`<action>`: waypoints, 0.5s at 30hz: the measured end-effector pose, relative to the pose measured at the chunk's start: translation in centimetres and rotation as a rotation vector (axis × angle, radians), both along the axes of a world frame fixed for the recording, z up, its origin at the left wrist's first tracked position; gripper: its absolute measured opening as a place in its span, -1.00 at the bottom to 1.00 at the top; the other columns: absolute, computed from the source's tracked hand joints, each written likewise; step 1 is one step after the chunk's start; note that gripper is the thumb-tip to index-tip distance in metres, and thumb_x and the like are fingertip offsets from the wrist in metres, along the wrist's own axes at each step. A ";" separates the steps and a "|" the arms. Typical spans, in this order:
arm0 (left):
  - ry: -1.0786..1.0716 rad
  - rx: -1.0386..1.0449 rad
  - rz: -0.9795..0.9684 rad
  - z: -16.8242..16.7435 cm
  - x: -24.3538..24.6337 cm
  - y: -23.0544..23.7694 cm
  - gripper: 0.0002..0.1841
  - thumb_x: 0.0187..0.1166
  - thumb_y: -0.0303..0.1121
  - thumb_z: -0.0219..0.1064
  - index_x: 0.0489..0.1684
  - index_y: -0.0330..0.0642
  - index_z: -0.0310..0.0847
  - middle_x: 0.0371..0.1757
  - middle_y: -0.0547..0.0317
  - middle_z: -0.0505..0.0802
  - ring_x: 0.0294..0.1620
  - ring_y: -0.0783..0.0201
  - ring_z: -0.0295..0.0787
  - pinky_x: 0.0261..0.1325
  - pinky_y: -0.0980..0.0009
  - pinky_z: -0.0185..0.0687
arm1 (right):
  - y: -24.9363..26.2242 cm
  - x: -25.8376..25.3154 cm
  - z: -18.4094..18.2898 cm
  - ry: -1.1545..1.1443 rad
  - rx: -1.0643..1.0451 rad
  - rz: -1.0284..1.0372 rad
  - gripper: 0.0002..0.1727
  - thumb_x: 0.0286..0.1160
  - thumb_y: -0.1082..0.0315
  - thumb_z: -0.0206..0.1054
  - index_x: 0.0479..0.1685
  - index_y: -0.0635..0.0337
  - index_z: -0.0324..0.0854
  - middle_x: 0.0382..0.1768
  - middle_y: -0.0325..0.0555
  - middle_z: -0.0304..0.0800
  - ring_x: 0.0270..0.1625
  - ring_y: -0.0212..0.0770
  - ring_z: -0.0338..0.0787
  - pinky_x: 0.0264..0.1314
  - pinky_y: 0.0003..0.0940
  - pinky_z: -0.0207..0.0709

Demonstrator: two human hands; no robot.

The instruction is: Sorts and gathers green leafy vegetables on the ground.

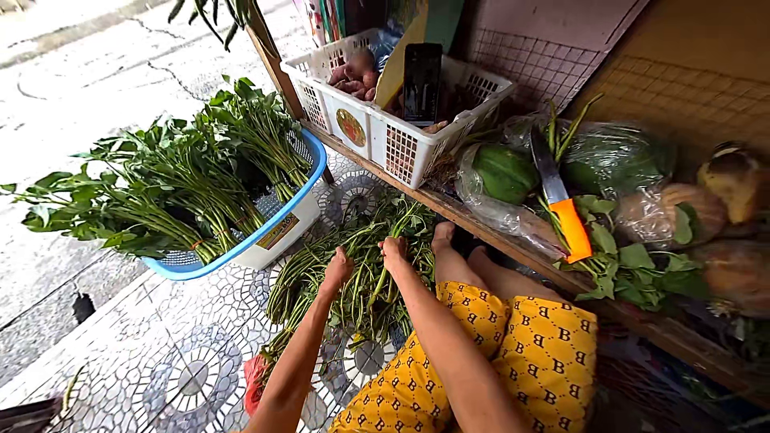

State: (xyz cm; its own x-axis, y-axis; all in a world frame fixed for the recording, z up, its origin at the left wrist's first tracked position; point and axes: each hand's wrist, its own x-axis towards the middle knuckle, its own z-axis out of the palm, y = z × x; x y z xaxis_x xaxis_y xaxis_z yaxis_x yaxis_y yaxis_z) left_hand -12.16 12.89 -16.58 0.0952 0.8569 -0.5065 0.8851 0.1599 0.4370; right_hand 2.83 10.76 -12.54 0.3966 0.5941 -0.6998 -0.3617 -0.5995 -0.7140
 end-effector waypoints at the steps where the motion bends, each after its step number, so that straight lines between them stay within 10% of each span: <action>1: 0.058 0.026 -0.038 2.5 -0.4 -0.4 -0.35 0.81 -0.04 0.14 0.72 -0.33 0.21 0.39 -0.41 0.70 0.44 -0.32 0.64 0.46 -0.27 0.47 | 0.0 0.0 0.1 0.005 0.000 -0.001 -0.63 0.84 0.43 -0.05 0.53 0.30 0.29 -0.02 0.04 0.64 -0.26 -0.23 0.58 -0.21 -0.32 0.45; 5: 0.080 0.198 -0.001 8.7 -2.6 -2.0 -0.51 0.86 -0.06 0.04 0.58 -0.13 0.54 0.31 -0.31 0.78 0.39 -0.32 0.68 0.39 -0.35 0.43 | 0.1 0.0 0.1 -0.003 0.022 0.002 -0.61 0.85 0.43 -0.07 0.55 0.32 0.27 -0.05 0.04 0.62 -0.28 -0.23 0.55 -0.22 -0.33 0.44; 8: 0.056 0.016 -0.109 6.8 -3.9 -1.5 -0.53 0.86 -0.17 0.00 0.58 -0.26 0.44 0.33 -0.36 0.74 0.38 -0.31 0.68 0.41 -0.31 0.48 | 0.0 0.2 0.8 0.008 0.026 -0.016 -0.59 0.86 0.43 -0.02 0.57 0.39 0.26 0.05 0.14 0.61 -0.18 -0.18 0.57 -0.09 -0.29 0.47; 15: -0.816 -0.083 0.368 1.5 -4.9 -2.3 -0.73 0.85 -0.42 0.05 0.32 -0.40 0.47 -0.16 0.10 0.74 -0.34 0.39 0.72 -0.18 0.47 0.72 | -0.2 -0.4 -0.6 0.151 0.094 0.012 -0.68 0.87 0.38 0.03 0.47 0.25 0.30 -0.18 -0.04 0.59 -0.45 -0.33 0.50 -0.47 -0.48 0.37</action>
